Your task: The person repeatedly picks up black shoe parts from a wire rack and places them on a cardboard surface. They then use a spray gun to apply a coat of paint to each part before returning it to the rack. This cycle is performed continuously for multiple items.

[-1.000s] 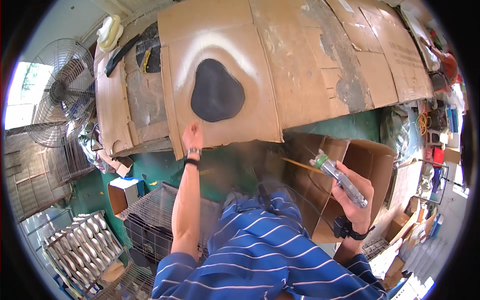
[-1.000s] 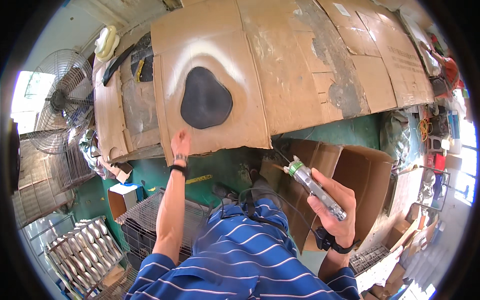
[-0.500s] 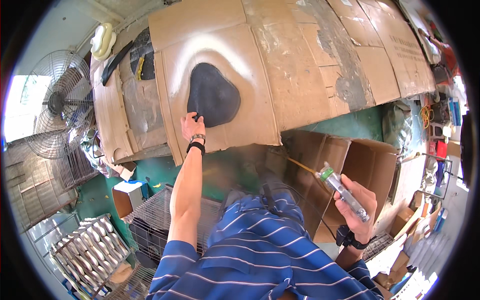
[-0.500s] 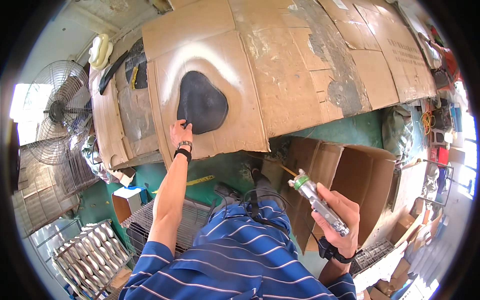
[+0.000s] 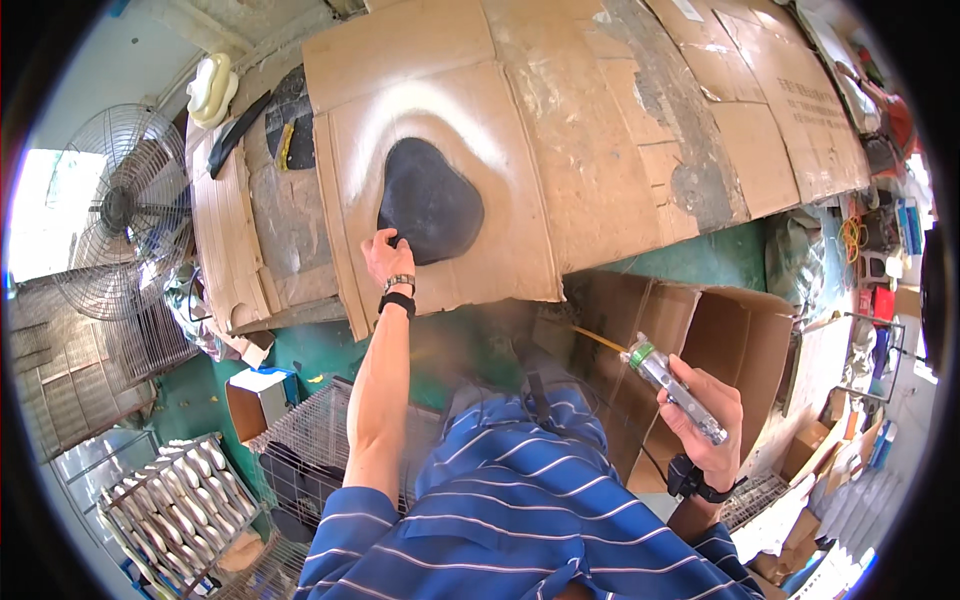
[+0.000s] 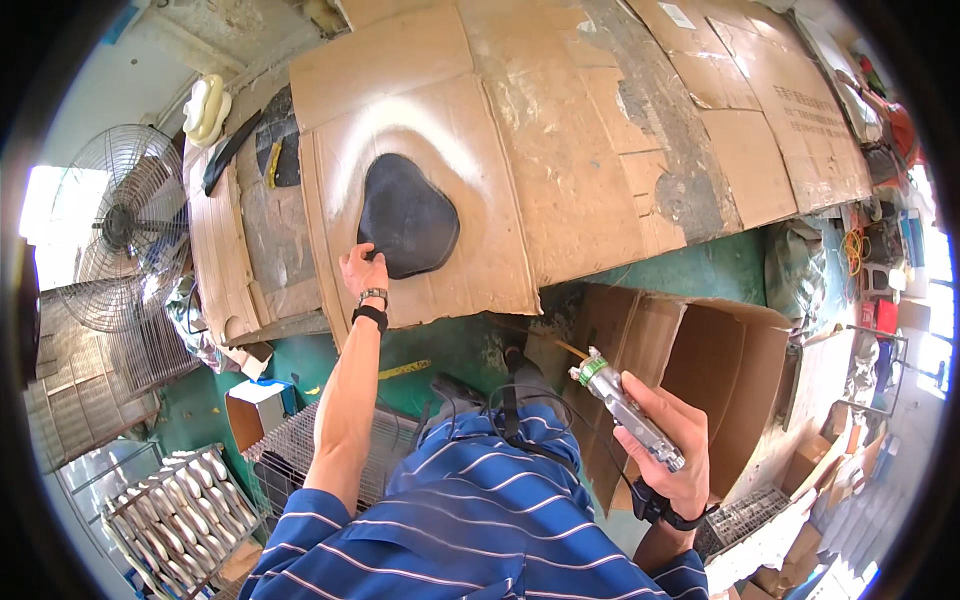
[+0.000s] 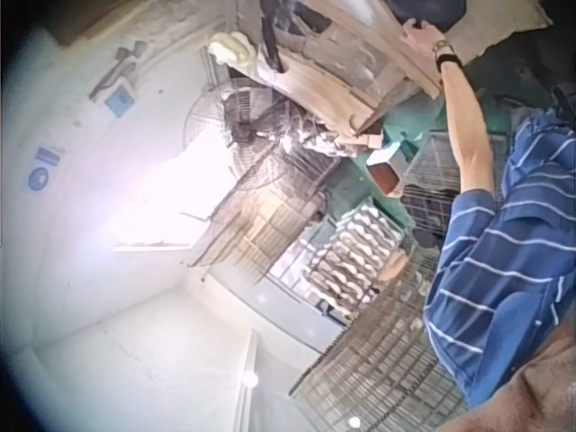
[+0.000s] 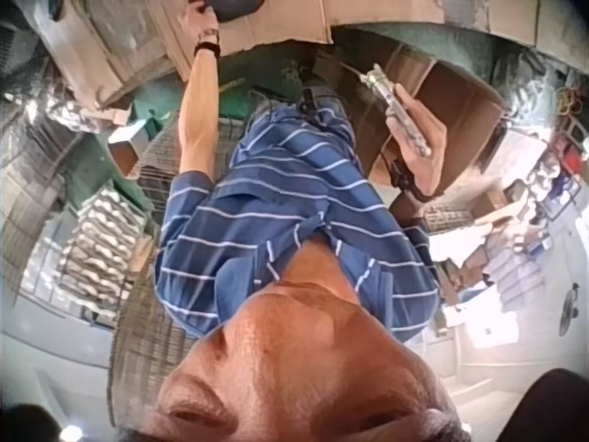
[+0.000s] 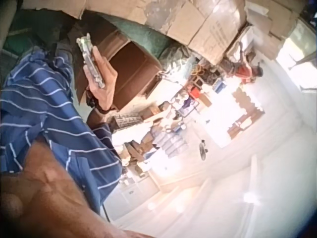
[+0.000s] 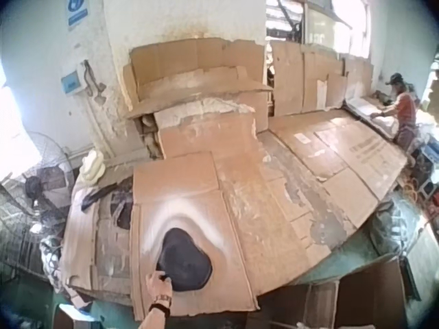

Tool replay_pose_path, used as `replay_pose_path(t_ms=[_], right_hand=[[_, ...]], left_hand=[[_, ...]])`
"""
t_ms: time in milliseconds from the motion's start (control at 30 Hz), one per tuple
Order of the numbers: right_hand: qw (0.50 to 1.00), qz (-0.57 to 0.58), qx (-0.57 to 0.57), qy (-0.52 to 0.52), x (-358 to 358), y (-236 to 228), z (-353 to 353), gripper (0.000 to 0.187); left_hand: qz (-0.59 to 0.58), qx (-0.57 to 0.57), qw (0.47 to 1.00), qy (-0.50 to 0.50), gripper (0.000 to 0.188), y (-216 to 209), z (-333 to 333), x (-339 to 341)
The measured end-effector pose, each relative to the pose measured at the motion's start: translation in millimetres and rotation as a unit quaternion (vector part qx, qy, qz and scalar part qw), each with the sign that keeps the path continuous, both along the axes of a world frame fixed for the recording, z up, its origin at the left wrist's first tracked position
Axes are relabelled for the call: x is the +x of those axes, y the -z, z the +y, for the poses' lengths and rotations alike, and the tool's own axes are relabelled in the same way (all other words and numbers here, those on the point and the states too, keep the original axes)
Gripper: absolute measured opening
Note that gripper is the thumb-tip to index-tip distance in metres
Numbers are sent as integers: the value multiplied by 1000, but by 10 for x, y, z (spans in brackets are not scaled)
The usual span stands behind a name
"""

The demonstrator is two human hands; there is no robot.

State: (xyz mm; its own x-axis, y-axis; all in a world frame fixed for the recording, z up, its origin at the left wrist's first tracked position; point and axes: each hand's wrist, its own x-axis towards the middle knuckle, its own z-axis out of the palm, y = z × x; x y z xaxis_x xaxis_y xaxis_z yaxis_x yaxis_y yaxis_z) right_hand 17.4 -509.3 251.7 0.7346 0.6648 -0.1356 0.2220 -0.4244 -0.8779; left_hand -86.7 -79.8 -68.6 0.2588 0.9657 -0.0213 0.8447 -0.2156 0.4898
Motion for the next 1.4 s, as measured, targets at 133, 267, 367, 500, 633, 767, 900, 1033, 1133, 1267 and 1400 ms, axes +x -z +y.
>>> replay_pose_path(t_ms=[133,267,367,500,633,767,900,1033,1133,1267,1400], right_hand=[[1000,0,-9,-21,-51,60,62,56],[999,1,-21,-35,-91,67,123,46],[999,-25,2,-31,-127,139,136,57],[999,-21,-4,-30,-165,172,112,56],[999,-5,5,-32,-200,226,175,55],[999,-7,3,-52,-208,332,378,54],[991,-9,10,-136,-139,561,618,56],[979,27,-28,-201,-88,891,931,55],[966,32,-32,-255,-101,1223,1300,68],[935,99,-115,-320,-129,1666,1967,78],[944,47,-57,-321,-281,2694,2614,93]], left_hand=[[-160,-49,976,-137,34,209,112,78],[-298,-107,924,-215,39,186,209,274],[-322,-166,906,-217,37,145,324,334],[-262,-215,918,-208,38,280,438,260],[-366,-237,859,-270,39,334,278,164],[-422,-327,795,-289,32,163,144,170],[-495,-499,671,-236,25,320,300,-41],[-486,-547,655,-188,22,157,297,75],[-456,-547,689,-133,21,109,378,-12],[-439,-540,711,-99,29,60,437,36],[-434,-560,701,-77,34,-18,478,107]])
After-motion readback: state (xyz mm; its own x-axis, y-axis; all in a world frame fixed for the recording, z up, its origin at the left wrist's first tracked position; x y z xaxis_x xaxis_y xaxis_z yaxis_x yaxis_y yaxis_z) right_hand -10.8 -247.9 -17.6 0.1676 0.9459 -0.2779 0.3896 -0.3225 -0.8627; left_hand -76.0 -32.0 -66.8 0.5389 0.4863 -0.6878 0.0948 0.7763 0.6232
